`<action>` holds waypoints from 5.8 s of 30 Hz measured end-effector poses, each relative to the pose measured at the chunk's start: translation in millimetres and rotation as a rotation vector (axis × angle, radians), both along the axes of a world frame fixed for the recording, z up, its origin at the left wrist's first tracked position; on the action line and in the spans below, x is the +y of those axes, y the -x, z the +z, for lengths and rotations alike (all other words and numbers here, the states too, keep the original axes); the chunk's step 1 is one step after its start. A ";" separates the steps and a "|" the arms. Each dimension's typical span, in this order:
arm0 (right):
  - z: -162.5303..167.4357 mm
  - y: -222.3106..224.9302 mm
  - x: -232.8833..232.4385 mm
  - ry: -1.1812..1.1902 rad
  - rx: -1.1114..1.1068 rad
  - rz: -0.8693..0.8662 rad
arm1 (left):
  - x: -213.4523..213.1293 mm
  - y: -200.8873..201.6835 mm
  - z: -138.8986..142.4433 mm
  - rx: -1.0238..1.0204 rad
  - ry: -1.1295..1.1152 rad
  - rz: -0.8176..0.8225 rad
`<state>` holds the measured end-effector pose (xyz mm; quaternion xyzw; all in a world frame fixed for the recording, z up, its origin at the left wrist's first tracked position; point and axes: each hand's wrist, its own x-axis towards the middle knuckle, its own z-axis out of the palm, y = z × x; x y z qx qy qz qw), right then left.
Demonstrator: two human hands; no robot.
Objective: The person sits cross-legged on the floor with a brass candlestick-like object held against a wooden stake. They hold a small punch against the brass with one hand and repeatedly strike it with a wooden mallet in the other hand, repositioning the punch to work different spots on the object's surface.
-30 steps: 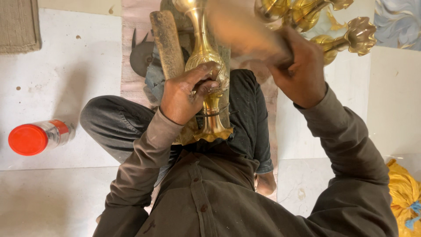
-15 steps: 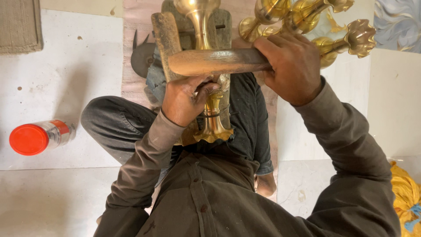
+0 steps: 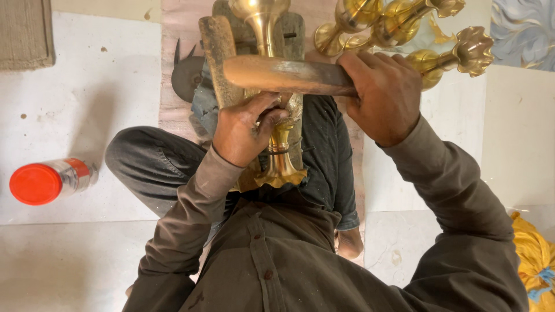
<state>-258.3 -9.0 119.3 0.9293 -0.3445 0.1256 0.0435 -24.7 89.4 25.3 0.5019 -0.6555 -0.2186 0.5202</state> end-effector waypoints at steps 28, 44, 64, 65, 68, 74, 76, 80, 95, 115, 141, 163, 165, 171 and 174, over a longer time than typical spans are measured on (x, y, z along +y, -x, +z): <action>6.6 -8.8 4.1 -0.309 -0.334 0.021 | 4.7 1.6 -0.7 -0.009 0.019 0.021; 6.7 -7.6 5.5 -0.168 -0.179 -0.008 | 2.0 3.1 -0.2 -0.020 -0.076 0.040; -5.8 3.3 -2.1 -0.049 -0.055 0.056 | 3.9 1.6 0.2 -0.013 -0.023 0.037; -4.5 4.2 -2.1 -0.054 -0.106 0.075 | 3.7 2.1 0.9 -0.014 -0.043 0.040; -3.2 5.4 -1.7 -0.234 -0.280 0.072 | 5.0 2.4 3.0 0.101 -0.047 -0.025; -4.0 4.5 3.6 -0.221 -0.311 0.038 | 2.8 3.0 4.0 0.043 -0.051 0.003; -3.0 2.9 4.4 -0.265 -0.323 0.051 | 2.8 3.1 4.3 0.060 -0.049 0.001; -0.3 0.6 4.6 0.082 -0.024 -0.030 | 2.4 1.3 5.0 -0.014 -0.093 0.016; -6.9 1.7 7.1 -0.144 -0.139 -0.038 | 3.1 -1.2 1.6 -0.058 -0.035 0.016; -14.5 2.9 12.6 -0.113 -0.287 0.026 | 5.0 -6.3 5.9 -0.007 -0.015 -0.077; -76.5 28.7 74.5 -0.572 -0.613 -0.397 | -30.3 -40.2 -15.1 0.309 0.077 -0.125; -125.5 24.5 166.7 -0.630 -0.630 -0.561 | -113.5 -4.0 38.8 -0.699 -0.339 -0.980; -122.4 26.9 166.5 -0.631 -0.448 -0.621 | -116.3 -3.9 41.2 -0.708 -0.322 -0.978; -111.1 33.9 162.3 -0.771 -1.028 -0.531 | -114.2 -7.9 41.9 -0.674 -0.313 -0.990; -107.4 38.2 157.9 -0.489 -0.536 -0.596 | -112.5 -8.6 43.4 -0.676 -0.307 -0.977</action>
